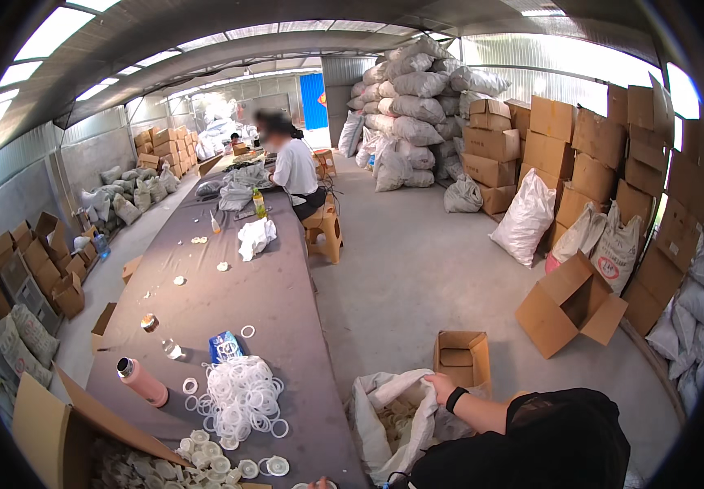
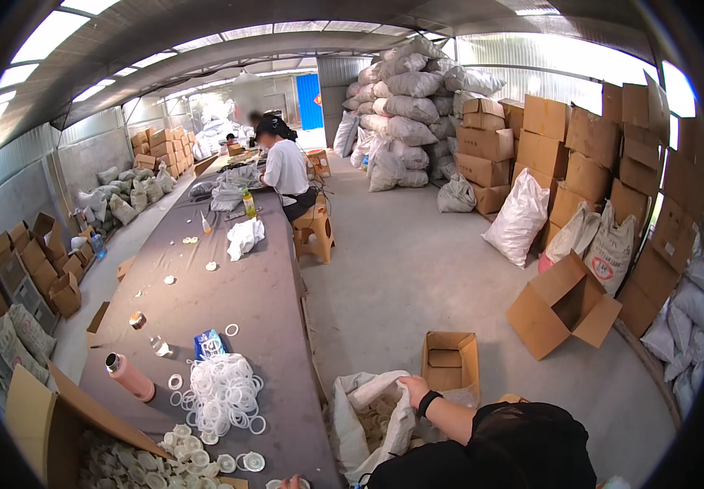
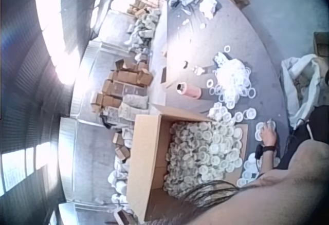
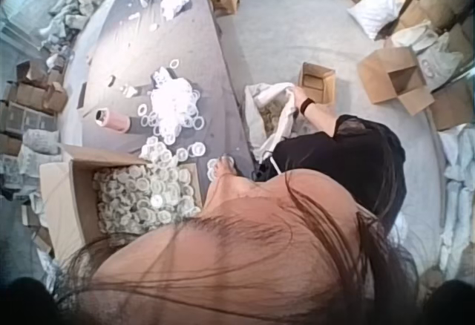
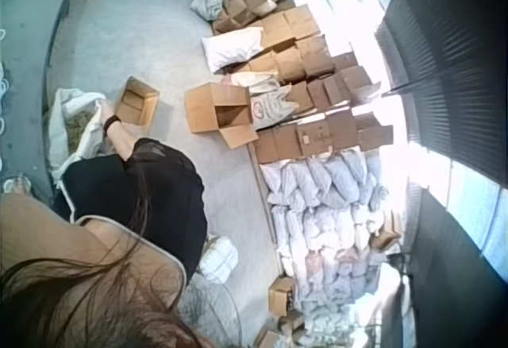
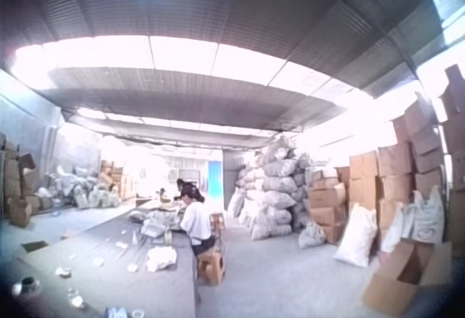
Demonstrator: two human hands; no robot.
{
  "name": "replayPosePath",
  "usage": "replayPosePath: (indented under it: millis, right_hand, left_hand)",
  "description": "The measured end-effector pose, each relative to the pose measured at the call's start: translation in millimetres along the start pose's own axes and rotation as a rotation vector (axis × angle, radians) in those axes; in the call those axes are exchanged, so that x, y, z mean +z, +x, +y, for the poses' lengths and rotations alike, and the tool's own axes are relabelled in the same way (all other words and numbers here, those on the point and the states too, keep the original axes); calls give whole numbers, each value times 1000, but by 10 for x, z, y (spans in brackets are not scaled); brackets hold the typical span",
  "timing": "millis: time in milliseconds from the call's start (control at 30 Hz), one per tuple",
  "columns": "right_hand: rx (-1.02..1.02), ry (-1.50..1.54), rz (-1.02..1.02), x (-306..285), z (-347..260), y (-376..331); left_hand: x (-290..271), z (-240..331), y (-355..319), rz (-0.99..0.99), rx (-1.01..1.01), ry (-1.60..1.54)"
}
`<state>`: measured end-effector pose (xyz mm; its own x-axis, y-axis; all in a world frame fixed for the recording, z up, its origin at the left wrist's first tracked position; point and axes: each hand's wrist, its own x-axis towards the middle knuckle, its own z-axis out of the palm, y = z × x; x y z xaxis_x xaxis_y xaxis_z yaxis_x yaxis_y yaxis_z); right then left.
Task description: The recorder is sorting various white plastic/rubber rings and lids from boxes and bags onto a table in a manufacturing facility.
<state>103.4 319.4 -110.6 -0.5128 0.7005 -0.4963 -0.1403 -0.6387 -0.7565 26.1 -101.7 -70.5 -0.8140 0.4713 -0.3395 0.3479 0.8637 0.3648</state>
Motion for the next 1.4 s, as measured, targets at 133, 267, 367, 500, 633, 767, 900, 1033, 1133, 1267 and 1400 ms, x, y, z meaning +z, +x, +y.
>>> replayPosePath:
  millis: [133, 267, 367, 500, 633, 767, 900, 1033, 1133, 1267, 1400]
  right_hand:
    - [3, 32, -59, -33, 15, -20]
    - [-26, 21, -65, 53, -14, -160]
    - [-43, 15, -83, 86, 17, -184]
    - [-68, 17, -141, 156, -5, -268]
    - [-1, 67, -119, 32, -29, -159]
    - [37, 95, -69, 41, -51, -198]
    - [74, 91, -37, 84, -107, -338]
    - [85, 113, -10, 92, -208, -431]
    - [104, 123, -17, 62, -247, -439]
    - [152, 159, -47, -1, -198, -332]
    - [247, 106, -152, -62, -303, -297]
  left_hand:
    - [-96, -40, -66, 257, -17, -190]
    - [151, -309, 59, 553, 92, -407]
    - [-361, 46, -67, 441, -23, -1281]
    - [-417, 3, 137, 249, 151, -1757]
    - [-614, 350, 529, -20, 356, -2011]
    - [-569, 746, 814, -229, 366, -2148]
    - [-402, 1148, 1030, -445, 290, -2156]
    - [-156, 1547, 1248, -616, 176, -2064]
    - [-34, 1832, 1309, -605, 158, -1728]
    - [363, 1838, 1411, -346, 257, -1318]
    - [293, 1635, 1227, -306, 155, -1473]
